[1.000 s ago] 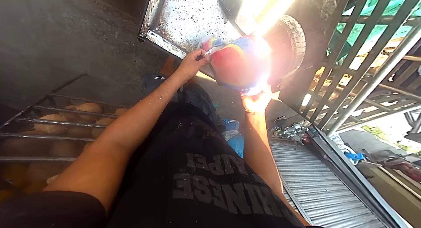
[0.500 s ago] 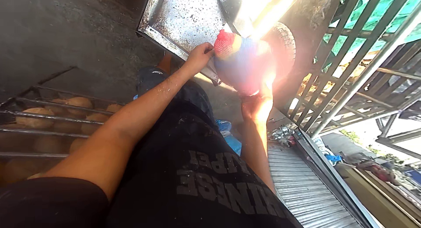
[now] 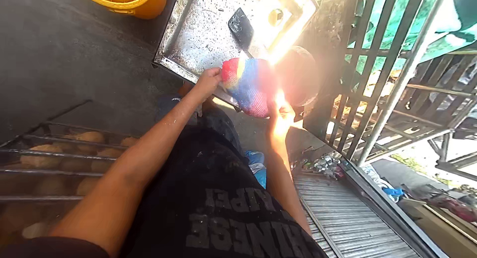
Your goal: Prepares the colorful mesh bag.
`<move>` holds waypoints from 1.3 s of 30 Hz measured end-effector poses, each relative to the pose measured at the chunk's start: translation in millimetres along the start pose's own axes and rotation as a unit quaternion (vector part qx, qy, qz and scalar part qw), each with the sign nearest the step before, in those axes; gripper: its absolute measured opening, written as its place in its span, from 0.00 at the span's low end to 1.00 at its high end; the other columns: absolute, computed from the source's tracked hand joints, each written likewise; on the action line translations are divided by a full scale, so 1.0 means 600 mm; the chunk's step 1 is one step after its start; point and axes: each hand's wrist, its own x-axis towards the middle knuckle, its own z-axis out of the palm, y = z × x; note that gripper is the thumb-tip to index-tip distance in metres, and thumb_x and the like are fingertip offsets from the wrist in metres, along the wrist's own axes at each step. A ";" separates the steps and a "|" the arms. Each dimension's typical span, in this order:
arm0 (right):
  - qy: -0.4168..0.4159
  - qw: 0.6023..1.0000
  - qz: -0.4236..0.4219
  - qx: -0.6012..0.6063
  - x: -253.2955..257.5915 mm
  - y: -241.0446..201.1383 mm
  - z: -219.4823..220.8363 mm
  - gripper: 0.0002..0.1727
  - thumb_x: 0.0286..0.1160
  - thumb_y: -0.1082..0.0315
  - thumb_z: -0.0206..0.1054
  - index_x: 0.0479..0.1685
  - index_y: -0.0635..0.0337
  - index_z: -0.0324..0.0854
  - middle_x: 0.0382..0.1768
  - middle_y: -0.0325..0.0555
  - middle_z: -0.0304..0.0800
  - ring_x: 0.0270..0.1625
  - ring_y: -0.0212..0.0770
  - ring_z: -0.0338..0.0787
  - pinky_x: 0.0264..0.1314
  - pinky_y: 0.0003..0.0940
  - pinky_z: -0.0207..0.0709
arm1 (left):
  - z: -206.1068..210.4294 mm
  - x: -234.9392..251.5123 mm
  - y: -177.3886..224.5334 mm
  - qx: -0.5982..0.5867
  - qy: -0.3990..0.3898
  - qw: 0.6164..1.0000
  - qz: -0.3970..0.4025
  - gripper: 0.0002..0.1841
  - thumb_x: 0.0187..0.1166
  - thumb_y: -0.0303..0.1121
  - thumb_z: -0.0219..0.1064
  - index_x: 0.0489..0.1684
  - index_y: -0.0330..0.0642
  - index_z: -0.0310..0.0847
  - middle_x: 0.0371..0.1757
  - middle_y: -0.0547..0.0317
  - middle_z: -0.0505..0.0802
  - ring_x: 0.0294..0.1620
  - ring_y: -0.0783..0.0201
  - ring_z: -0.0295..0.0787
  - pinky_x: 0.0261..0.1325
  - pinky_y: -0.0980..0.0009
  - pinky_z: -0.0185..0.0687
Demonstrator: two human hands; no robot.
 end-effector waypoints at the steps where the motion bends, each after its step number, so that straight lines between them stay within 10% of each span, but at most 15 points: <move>1: -0.018 0.999 -0.009 0.024 -0.010 0.018 0.005 0.08 0.82 0.61 0.68 0.42 0.57 0.86 0.32 0.38 0.91 0.34 0.33 0.90 0.41 0.35 0.88 | -0.009 -0.008 -0.005 -0.001 -0.005 1.000 0.005 0.15 0.90 0.29 0.54 0.60 0.29 0.83 0.55 0.48 0.92 0.56 0.65 0.89 0.67 0.61 0.84; 8: -0.104 0.978 0.180 -0.010 0.024 0.148 0.030 0.14 0.78 0.70 0.70 0.58 0.66 0.82 0.46 0.52 0.92 0.44 0.42 0.94 0.51 0.43 0.91 | -0.035 0.035 -0.063 0.048 0.043 0.996 -0.067 0.12 0.89 0.31 0.55 0.50 0.32 0.83 0.44 0.51 0.89 0.46 0.63 0.85 0.53 0.61 0.81; 15: -0.132 0.927 0.304 -0.175 0.014 0.219 0.070 0.22 0.62 0.73 0.80 0.58 0.65 0.84 0.51 0.60 0.92 0.52 0.52 0.93 0.60 0.55 0.86 | -0.033 0.056 -0.100 0.150 0.008 0.966 -0.212 0.30 0.95 0.52 0.44 0.68 0.33 0.81 0.66 0.37 0.88 0.67 0.46 0.85 0.68 0.42 0.78; 21: -0.189 0.887 0.203 -0.370 0.033 0.215 0.062 0.21 0.72 0.64 0.75 0.63 0.61 0.85 0.71 0.58 0.82 0.76 0.56 0.79 0.79 0.59 0.72 | -0.020 0.124 -0.089 0.155 0.017 0.964 -0.213 0.26 0.79 0.49 0.72 0.56 0.30 0.83 0.55 0.41 0.91 0.56 0.52 0.88 0.65 0.49 0.82; 26: -0.209 0.886 0.050 -0.411 0.029 0.223 0.059 0.19 0.78 0.64 0.69 0.64 0.62 0.85 0.67 0.59 0.86 0.74 0.56 0.83 0.78 0.56 0.74 | 0.014 0.132 -0.057 0.317 -0.067 0.944 -0.066 0.14 0.72 0.34 0.73 0.47 0.33 0.83 0.46 0.44 0.90 0.52 0.51 0.88 0.59 0.47 0.82; 30: -0.130 0.937 0.168 -0.277 0.026 0.184 0.041 0.22 0.68 0.55 0.79 0.55 0.60 0.88 0.56 0.55 0.91 0.61 0.52 0.89 0.67 0.59 0.79 | 0.003 0.069 -0.054 0.418 -0.134 0.896 0.062 0.14 0.76 0.41 0.73 0.37 0.36 0.85 0.45 0.45 0.89 0.58 0.45 0.83 0.65 0.46 0.77; 35: -0.185 0.920 -0.035 -0.344 0.014 0.156 0.042 0.11 0.72 0.69 0.68 0.49 0.64 0.89 0.64 0.54 0.88 0.71 0.55 0.84 0.75 0.54 0.75 | -0.032 0.032 -0.072 0.343 -0.041 0.918 -0.197 0.29 0.91 0.54 0.53 0.70 0.32 0.72 0.56 0.35 0.89 0.60 0.44 0.88 0.66 0.42 0.79; 39: -0.204 0.899 -0.123 -0.369 0.013 0.167 0.042 0.10 0.71 0.73 0.69 0.49 0.62 0.90 0.67 0.51 0.89 0.73 0.54 0.85 0.77 0.50 0.76 | -0.026 0.071 -0.064 0.444 0.017 0.878 -0.176 0.27 0.93 0.52 0.45 0.75 0.41 0.74 0.65 0.37 0.88 0.70 0.38 0.84 0.69 0.34 0.76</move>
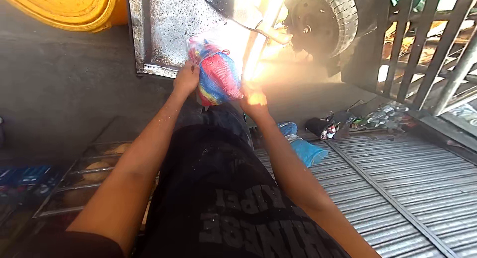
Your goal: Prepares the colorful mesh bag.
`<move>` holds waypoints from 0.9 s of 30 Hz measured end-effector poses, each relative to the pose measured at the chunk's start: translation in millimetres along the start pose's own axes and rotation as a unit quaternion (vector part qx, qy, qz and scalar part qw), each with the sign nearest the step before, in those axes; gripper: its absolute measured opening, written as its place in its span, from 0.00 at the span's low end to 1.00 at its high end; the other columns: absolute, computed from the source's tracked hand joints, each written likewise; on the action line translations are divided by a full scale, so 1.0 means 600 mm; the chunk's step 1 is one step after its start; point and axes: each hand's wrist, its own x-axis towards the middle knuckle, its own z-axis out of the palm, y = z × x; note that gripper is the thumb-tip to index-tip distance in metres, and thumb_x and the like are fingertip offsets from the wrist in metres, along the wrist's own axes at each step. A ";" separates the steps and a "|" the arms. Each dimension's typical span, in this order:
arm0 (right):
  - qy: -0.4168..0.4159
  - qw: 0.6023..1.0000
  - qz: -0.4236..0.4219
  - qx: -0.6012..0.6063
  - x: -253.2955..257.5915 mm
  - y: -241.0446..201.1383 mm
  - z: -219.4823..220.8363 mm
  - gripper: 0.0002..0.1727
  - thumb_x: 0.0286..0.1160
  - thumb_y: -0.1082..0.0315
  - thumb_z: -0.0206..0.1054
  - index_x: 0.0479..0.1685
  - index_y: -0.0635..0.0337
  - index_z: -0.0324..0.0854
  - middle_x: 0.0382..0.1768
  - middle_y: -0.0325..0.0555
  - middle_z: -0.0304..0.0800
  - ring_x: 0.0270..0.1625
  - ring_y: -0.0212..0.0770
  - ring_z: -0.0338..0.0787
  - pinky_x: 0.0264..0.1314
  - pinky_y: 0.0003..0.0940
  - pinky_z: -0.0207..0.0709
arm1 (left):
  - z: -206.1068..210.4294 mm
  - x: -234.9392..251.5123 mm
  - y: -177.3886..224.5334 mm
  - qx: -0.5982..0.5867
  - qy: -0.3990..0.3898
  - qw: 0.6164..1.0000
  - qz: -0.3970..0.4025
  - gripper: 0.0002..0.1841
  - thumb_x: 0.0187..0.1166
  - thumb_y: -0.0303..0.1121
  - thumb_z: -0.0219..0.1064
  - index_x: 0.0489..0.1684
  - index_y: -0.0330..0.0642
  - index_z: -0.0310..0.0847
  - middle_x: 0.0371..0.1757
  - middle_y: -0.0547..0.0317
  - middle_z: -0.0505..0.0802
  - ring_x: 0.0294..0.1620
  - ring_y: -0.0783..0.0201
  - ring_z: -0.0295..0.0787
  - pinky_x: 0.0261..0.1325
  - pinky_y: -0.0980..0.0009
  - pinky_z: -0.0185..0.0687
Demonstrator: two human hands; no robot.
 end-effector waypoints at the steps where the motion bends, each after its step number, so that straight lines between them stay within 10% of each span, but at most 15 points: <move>1: 0.003 1.000 -0.008 -0.004 -0.003 0.001 0.000 0.10 0.72 0.74 0.68 0.49 0.62 0.90 0.67 0.50 0.90 0.73 0.54 0.85 0.76 0.49 0.77 | -0.004 0.010 0.008 -0.006 0.018 1.000 0.021 0.26 0.92 0.51 0.49 0.73 0.41 0.77 0.67 0.37 0.86 0.71 0.39 0.82 0.72 0.37 0.74; 8: 0.032 0.999 -0.032 -0.021 -0.010 0.008 0.012 0.10 0.74 0.77 0.63 0.46 0.61 0.89 0.64 0.50 0.91 0.71 0.52 0.87 0.72 0.47 0.81 | 0.004 0.098 0.070 0.012 -0.143 0.984 0.106 0.25 0.77 0.41 0.74 0.67 0.35 0.79 0.60 0.40 0.90 0.61 0.49 0.89 0.70 0.48 0.80; 12: -0.013 0.998 0.046 0.030 0.002 -0.004 -0.004 0.20 0.67 0.66 0.71 0.60 0.62 0.87 0.70 0.50 0.87 0.76 0.50 0.82 0.79 0.47 0.74 | 0.007 0.076 0.102 0.180 -0.063 0.977 0.094 0.14 0.82 0.35 0.64 0.58 0.36 0.83 0.61 0.37 0.90 0.66 0.37 0.86 0.66 0.33 0.78; 19: -0.099 0.988 0.116 0.021 0.022 -0.014 -0.029 0.16 0.73 0.63 0.68 0.56 0.62 0.82 0.56 0.57 0.91 0.66 0.58 0.88 0.65 0.60 0.81 | -0.012 -0.028 0.114 0.215 0.119 0.940 0.238 0.15 0.85 0.33 0.57 0.62 0.36 0.81 0.64 0.38 0.88 0.53 0.39 0.92 0.51 0.41 0.87; 27: -0.157 0.981 0.111 -0.022 0.061 -0.079 -0.036 0.18 0.72 0.65 0.67 0.61 0.49 0.83 0.54 0.53 0.90 0.63 0.57 0.89 0.56 0.59 0.84 | -0.027 0.013 0.137 0.307 0.039 0.921 0.236 0.16 0.84 0.27 0.54 0.64 0.40 0.84 0.69 0.40 0.84 0.60 0.37 0.89 0.57 0.38 0.85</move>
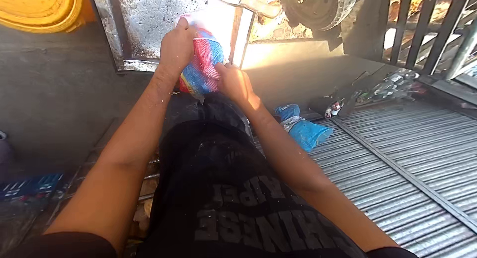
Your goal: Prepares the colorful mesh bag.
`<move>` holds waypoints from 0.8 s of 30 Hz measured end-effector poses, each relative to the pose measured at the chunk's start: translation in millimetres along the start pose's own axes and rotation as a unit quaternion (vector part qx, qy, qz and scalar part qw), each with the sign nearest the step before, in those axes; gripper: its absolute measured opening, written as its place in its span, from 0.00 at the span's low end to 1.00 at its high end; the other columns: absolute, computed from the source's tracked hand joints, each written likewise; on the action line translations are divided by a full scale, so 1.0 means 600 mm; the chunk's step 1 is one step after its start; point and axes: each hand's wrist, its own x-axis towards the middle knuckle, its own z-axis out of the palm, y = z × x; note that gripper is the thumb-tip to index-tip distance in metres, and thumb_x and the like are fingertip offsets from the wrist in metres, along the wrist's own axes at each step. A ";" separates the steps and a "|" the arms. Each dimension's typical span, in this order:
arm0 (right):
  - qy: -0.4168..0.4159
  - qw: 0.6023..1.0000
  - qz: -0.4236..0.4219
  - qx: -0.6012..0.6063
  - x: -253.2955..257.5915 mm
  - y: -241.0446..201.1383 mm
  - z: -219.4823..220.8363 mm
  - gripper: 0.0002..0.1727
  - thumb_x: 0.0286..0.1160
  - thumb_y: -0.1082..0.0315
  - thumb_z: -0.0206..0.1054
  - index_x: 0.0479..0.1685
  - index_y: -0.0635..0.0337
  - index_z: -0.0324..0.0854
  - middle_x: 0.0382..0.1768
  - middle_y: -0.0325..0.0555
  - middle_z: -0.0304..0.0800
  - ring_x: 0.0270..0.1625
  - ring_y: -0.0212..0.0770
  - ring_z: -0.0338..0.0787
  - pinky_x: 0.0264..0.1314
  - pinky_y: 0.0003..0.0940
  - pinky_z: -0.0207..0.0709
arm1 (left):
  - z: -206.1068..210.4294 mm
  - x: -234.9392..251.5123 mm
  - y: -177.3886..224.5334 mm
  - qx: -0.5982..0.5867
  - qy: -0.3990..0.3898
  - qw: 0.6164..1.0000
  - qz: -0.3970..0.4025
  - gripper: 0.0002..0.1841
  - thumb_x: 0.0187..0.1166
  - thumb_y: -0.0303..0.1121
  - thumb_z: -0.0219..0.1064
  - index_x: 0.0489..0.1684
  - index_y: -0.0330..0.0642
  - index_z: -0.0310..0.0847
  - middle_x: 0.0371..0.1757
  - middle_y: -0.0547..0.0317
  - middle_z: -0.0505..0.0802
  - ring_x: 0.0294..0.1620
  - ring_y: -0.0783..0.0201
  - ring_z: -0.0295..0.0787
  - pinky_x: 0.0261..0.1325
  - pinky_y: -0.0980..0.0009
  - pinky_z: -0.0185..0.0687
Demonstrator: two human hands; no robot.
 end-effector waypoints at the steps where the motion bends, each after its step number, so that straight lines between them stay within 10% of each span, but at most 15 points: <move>1: -0.004 1.000 0.002 -0.003 0.005 -0.005 0.000 0.18 0.73 0.66 0.67 0.63 0.49 0.83 0.55 0.53 0.90 0.64 0.57 0.88 0.58 0.58 0.84 | -0.003 0.009 0.000 -0.007 -0.001 0.999 0.031 0.16 0.83 0.27 0.55 0.62 0.42 0.85 0.67 0.41 0.85 0.63 0.39 0.87 0.61 0.39 0.84; 8: 0.016 0.987 0.084 0.139 0.019 0.021 0.006 0.25 0.76 0.64 0.65 0.73 0.57 0.72 0.53 0.57 0.92 0.57 0.59 0.93 0.59 0.63 0.83 | 0.019 -0.033 -0.027 -0.228 -0.003 0.962 0.150 0.12 0.81 0.26 0.57 0.47 0.38 0.89 0.56 0.47 0.90 0.58 0.55 0.87 0.66 0.55 0.81; 12: 0.030 0.967 0.104 0.232 0.039 0.060 0.029 0.29 0.71 0.61 0.73 0.73 0.60 0.77 0.63 0.59 0.89 0.66 0.57 0.88 0.70 0.60 0.78 | 0.054 -0.063 -0.083 -0.228 -0.004 0.969 -0.093 0.19 0.79 0.30 0.62 0.67 0.38 0.78 0.70 0.41 0.83 0.62 0.49 0.87 0.65 0.52 0.85; 16: 0.061 0.948 0.142 0.279 0.042 0.078 0.046 0.26 0.69 0.49 0.76 0.60 0.58 0.85 0.52 0.55 0.92 0.59 0.53 0.91 0.65 0.59 0.80 | 0.095 -0.066 -0.107 -0.323 -0.051 0.916 -0.235 0.31 0.78 0.46 0.73 0.73 0.34 0.74 0.63 0.40 0.89 0.62 0.48 0.89 0.68 0.47 0.83; 24: 0.077 0.957 0.183 0.213 0.047 0.044 0.013 0.29 0.75 0.49 0.72 0.66 0.62 0.80 0.58 0.57 0.90 0.64 0.54 0.89 0.71 0.57 0.78 | 0.097 -0.093 0.055 -0.371 0.020 0.924 -0.091 0.11 0.82 0.35 0.69 0.53 0.37 0.85 0.49 0.50 0.93 0.51 0.59 0.93 0.63 0.58 0.87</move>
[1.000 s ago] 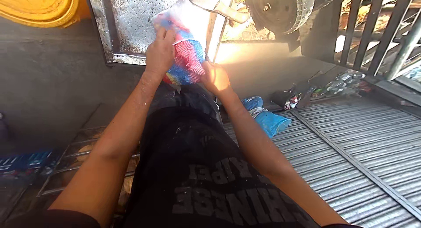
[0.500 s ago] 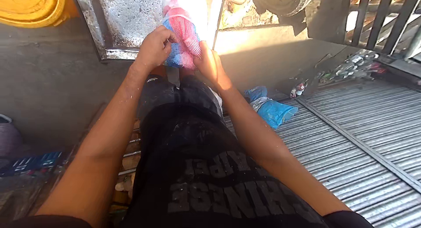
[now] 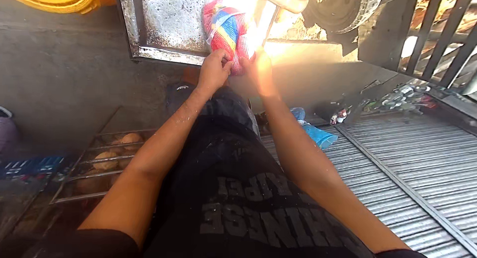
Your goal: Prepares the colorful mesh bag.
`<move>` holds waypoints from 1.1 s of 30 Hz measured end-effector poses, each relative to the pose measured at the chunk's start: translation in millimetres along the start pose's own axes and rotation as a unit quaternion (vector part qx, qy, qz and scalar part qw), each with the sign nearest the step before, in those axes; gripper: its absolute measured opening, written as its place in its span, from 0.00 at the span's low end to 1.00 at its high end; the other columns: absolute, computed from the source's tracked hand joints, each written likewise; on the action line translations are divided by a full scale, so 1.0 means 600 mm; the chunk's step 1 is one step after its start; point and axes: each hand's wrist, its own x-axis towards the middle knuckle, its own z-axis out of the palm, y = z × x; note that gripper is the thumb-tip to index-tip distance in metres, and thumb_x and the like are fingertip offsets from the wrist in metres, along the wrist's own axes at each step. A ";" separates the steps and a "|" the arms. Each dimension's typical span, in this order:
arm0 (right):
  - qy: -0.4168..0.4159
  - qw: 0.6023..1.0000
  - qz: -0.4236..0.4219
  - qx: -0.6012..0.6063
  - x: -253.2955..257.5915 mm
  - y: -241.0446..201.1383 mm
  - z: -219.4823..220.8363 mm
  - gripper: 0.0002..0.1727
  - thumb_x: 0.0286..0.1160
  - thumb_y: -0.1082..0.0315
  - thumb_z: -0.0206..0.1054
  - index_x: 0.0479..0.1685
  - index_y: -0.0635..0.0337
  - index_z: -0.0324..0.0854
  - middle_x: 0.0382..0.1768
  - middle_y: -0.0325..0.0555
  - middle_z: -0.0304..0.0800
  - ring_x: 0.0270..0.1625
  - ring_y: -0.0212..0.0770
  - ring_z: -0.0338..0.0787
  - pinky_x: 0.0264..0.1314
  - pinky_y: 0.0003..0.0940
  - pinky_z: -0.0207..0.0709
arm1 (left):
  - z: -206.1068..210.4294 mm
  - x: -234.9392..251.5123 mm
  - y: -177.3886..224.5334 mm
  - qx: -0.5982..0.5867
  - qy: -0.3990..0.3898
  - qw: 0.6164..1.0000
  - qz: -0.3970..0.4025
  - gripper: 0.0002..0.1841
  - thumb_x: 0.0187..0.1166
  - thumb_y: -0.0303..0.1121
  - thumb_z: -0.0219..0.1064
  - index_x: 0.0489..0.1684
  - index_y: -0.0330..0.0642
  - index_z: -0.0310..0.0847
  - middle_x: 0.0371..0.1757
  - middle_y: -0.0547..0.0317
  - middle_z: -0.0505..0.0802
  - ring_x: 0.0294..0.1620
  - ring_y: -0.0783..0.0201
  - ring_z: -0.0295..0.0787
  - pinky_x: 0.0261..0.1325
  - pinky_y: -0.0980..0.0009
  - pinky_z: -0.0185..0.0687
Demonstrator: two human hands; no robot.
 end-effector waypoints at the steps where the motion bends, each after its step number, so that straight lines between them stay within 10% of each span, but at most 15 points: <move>1: 0.001 1.000 -0.005 0.013 0.005 0.006 -0.003 0.28 0.75 0.49 0.73 0.65 0.61 0.81 0.55 0.56 0.91 0.60 0.53 0.91 0.68 0.57 0.80 | 0.002 0.009 -0.009 -0.016 0.009 1.000 -0.003 0.12 0.82 0.34 0.68 0.55 0.37 0.85 0.51 0.50 0.93 0.53 0.59 0.92 0.64 0.58 0.86; 5: 0.028 0.993 -0.035 0.110 0.011 0.023 -0.028 0.21 0.77 0.52 0.71 0.54 0.61 0.85 0.37 0.49 0.90 0.39 0.43 0.90 0.49 0.49 0.84 | -0.009 0.024 -0.025 -0.160 0.143 0.974 -0.067 0.12 0.79 0.33 0.69 0.53 0.34 0.85 0.47 0.47 0.93 0.48 0.58 0.92 0.56 0.57 0.89; 9: 0.014 0.996 -0.048 0.067 -0.028 -0.006 -0.049 0.23 0.77 0.48 0.70 0.50 0.61 0.86 0.39 0.49 0.92 0.43 0.44 0.92 0.53 0.52 0.84 | -0.028 -0.024 0.034 -0.146 0.103 0.983 0.048 0.10 0.81 0.34 0.70 0.49 0.36 0.88 0.45 0.54 0.95 0.46 0.66 0.93 0.57 0.66 0.89; 13: -0.040 0.996 -0.072 0.026 -0.055 -0.043 -0.073 0.21 0.80 0.50 0.70 0.52 0.62 0.86 0.42 0.52 0.92 0.46 0.47 0.92 0.57 0.53 0.83 | -0.075 0.017 -0.017 -0.188 0.191 0.962 -0.055 0.13 0.82 0.34 0.67 0.52 0.32 0.84 0.45 0.49 0.93 0.45 0.61 0.91 0.54 0.61 0.87; 27: 0.032 0.979 -0.160 0.122 -0.161 -0.035 -0.038 0.14 0.79 0.55 0.70 0.46 0.57 0.86 0.35 0.41 0.92 0.39 0.34 0.92 0.47 0.41 0.87 | -0.083 -0.141 -0.012 -0.142 0.092 0.985 0.023 0.09 0.82 0.31 0.68 0.49 0.35 0.86 0.44 0.52 0.94 0.45 0.63 0.93 0.56 0.61 0.89; 30: 0.020 0.992 -0.105 0.061 -0.150 -0.026 -0.049 0.19 0.81 0.49 0.67 0.46 0.59 0.86 0.37 0.50 0.91 0.42 0.48 0.91 0.50 0.58 0.82 | -0.077 -0.153 -0.006 -0.145 0.105 0.984 0.004 0.10 0.81 0.33 0.69 0.48 0.34 0.87 0.43 0.49 0.93 0.45 0.59 0.92 0.56 0.56 0.89; 33: 0.025 0.991 -0.111 0.075 -0.133 -0.011 -0.056 0.19 0.82 0.51 0.67 0.50 0.60 0.86 0.39 0.50 0.93 0.44 0.45 0.93 0.53 0.54 0.85 | -0.071 -0.177 0.015 -0.132 0.056 0.990 0.015 0.10 0.82 0.34 0.69 0.48 0.35 0.88 0.43 0.49 0.94 0.45 0.59 0.92 0.56 0.56 0.88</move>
